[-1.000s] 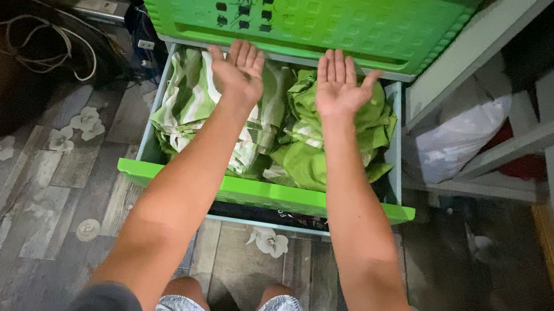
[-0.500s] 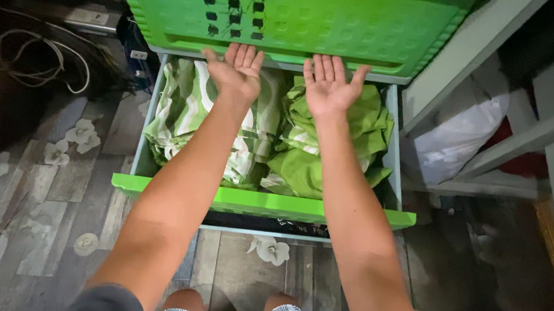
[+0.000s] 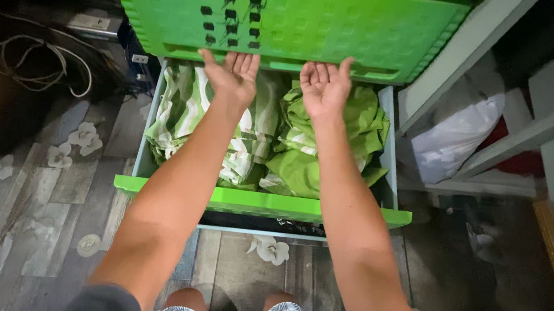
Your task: The person opens and closes multiple drawers in a plastic storage unit. They sequentially open the bottom drawer, then the middle drawer, and finally the top drawer, closing each one after briefly revealing the contents.
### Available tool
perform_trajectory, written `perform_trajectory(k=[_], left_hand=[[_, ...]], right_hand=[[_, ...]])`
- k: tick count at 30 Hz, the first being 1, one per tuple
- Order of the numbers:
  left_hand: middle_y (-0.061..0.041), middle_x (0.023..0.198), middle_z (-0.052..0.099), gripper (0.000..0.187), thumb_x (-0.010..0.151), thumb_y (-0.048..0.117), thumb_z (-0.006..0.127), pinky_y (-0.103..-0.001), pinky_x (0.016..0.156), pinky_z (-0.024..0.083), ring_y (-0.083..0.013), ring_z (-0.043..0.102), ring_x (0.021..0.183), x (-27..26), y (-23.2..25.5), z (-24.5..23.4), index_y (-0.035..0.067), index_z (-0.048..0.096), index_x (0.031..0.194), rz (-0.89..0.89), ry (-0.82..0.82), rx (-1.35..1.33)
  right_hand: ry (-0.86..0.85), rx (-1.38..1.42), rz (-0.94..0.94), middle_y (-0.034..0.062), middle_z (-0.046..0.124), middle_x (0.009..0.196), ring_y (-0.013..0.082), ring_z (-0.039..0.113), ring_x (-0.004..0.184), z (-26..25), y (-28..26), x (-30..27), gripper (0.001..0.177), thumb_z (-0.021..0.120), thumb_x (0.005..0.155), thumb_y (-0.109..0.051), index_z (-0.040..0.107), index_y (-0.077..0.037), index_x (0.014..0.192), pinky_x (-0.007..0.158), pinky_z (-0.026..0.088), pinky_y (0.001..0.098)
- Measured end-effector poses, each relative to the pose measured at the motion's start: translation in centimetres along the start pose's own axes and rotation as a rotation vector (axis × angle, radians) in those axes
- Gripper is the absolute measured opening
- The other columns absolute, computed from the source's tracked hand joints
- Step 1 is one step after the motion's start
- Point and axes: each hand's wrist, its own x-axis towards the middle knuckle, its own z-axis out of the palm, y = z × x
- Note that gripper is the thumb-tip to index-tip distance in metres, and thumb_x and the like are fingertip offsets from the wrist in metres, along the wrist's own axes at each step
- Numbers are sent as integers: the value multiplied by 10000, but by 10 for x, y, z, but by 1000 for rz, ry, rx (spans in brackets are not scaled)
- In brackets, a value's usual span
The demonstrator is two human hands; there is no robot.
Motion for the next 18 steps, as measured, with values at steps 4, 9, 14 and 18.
perform_trajectory(k=[4, 9, 14, 18], left_hand=[[-262, 1606, 339, 1145, 879, 755, 507, -477, 1228, 361, -375, 371, 1491, -9, 2, -15, -120, 219, 1559, -11, -26, 85], [-238, 1559, 391, 1208, 802, 794, 576, -435, 1212, 399, -344, 431, 1445, -28, 2, -30, -80, 214, 1552, 13, 27, 194], [-204, 1465, 482, 1172, 769, 790, 611, -426, 1140, 442, -321, 502, 1339, -47, 4, -36, -97, 355, 1491, 8, 20, 189], [-204, 1462, 483, 1129, 789, 774, 592, -431, 1152, 421, -320, 496, 1345, -65, 9, -46, -76, 370, 1498, -21, 2, 200]], right_hand=[[32, -58, -18, 129, 629, 1151, 208, 576, 956, -10, 1, -14, 658, 671, 913, -552, 573, 16, 1228, 818, 550, 334], [-26, -82, 3, 122, 625, 1154, 206, 586, 990, -10, -2, -43, 649, 731, 888, -548, 586, 1, 1205, 770, 530, 312], [32, -89, 33, 98, 651, 1201, 171, 545, 958, 1, -4, -78, 631, 740, 871, -529, 625, -34, 1244, 716, 498, 287], [88, -120, 52, 93, 654, 1204, 170, 556, 938, 3, -6, -107, 639, 731, 863, -538, 622, -34, 1239, 706, 498, 297]])
